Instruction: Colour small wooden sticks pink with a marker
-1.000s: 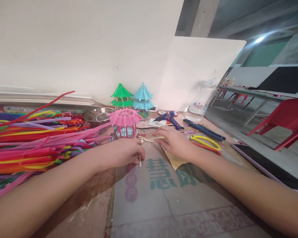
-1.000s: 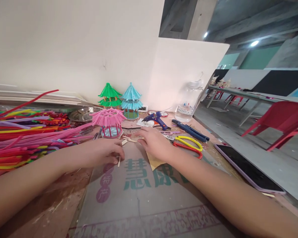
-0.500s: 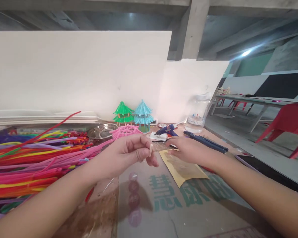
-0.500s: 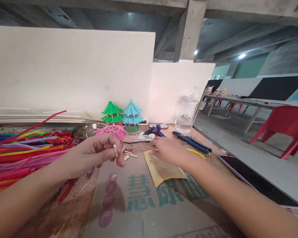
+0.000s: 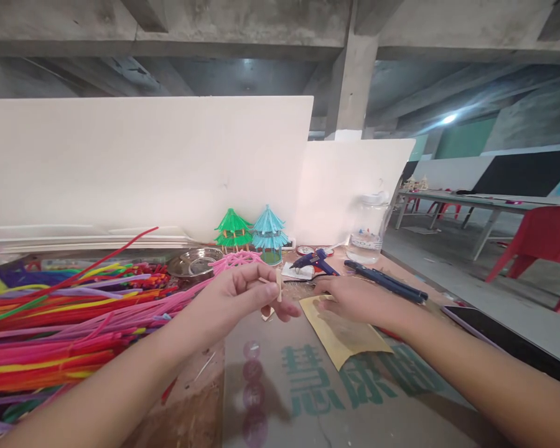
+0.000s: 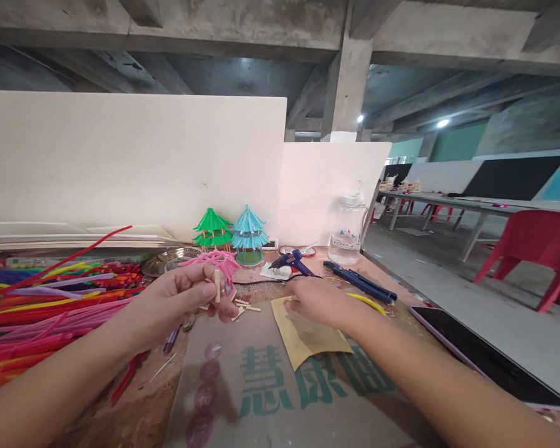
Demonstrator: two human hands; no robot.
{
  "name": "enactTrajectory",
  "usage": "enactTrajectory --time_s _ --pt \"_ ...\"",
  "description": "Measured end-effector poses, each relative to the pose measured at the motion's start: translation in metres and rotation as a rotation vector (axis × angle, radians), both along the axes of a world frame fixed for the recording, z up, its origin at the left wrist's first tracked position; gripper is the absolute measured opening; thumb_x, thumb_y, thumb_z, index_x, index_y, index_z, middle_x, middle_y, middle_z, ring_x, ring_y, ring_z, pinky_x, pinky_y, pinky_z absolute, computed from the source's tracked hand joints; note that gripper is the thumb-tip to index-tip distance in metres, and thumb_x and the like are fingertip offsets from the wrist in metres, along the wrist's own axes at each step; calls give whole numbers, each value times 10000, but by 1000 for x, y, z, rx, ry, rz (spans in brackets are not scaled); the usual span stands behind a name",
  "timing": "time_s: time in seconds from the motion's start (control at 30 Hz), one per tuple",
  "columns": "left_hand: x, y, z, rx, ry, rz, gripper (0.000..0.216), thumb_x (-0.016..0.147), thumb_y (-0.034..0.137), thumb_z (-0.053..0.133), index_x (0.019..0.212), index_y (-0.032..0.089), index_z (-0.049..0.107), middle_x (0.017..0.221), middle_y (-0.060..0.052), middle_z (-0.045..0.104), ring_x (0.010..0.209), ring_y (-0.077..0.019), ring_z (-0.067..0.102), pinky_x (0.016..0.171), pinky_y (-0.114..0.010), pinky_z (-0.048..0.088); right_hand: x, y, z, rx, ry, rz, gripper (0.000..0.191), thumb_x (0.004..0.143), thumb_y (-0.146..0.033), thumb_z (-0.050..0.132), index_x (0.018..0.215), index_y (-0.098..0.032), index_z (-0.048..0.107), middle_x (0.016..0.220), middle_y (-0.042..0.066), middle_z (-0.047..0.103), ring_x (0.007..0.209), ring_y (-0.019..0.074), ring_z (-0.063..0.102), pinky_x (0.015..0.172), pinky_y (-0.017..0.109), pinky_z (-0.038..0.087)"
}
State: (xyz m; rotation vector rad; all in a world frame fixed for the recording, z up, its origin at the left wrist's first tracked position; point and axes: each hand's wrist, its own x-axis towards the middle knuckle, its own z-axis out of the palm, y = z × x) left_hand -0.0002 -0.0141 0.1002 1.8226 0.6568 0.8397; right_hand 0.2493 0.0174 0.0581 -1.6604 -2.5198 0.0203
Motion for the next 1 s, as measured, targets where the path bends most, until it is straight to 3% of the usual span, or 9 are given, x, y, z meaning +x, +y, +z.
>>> enactTrajectory --time_s 0.2,0.27,0.37,0.5,0.67,0.87,0.93,1.0 --pt "1 3 1 48 74 38 243 841 435 564 799 196 546 764 -41 728 758 -186 688 675 -281 495 2 -1 2 -31 1 -47 335 884 -307 534 1160 -153 645 1085 154 718 955 316 677 732 339 467" --pt "2 6 -6 141 294 145 215 862 413 501 859 204 550 718 -23 723 698 -178 679 629 -269 489 7 2 1 -54 14 -23 461 850 -341 587 1268 -149 590 1190 169 679 1024 330 655 789 359 475" --pt "3 15 -26 456 890 394 181 889 310 440 934 214 586 689 -2 708 635 -176 662 569 -257 454 17 10 -2 -119 17 76 710 754 -428 687 1384 -160 497 1356 172 571 1152 346 592 910 382 462" --pt "2 28 -54 556 1064 428 160 847 166 489 919 168 632 846 -102 724 818 -262 689 690 -318 476 27 19 -6 -236 0 134 872 727 -484 696 1460 -121 394 1493 191 407 1298 370 466 1042 437 391" --pt "2 28 -57 617 1122 409 231 914 234 449 1057 162 615 966 -136 718 909 -301 685 743 -363 501 27 22 -9 -259 70 234 859 713 -437 722 1446 -110 415 1508 188 381 1371 359 365 1108 468 309" --pt "7 15 -51 663 1125 386 262 908 271 478 1115 187 616 930 -113 731 876 -289 696 731 -355 511 18 21 -13 -234 39 193 924 616 -310 792 1436 -101 422 1422 223 446 1295 389 431 1042 471 375" --pt "8 12 -49 673 1110 394 263 904 267 486 1120 195 618 933 -100 733 882 -275 696 740 -345 509 15 18 -11 -234 39 192 775 613 -271 778 1332 -119 536 1337 196 514 1216 372 502 982 450 427" --pt "7 10 -44 680 1091 405 241 900 264 493 1083 205 639 932 -82 736 884 -258 695 751 -332 504 13 14 -7 -243 72 188 423 680 -250 701 1085 -133 658 1146 142 613 1045 318 598 877 415 481"
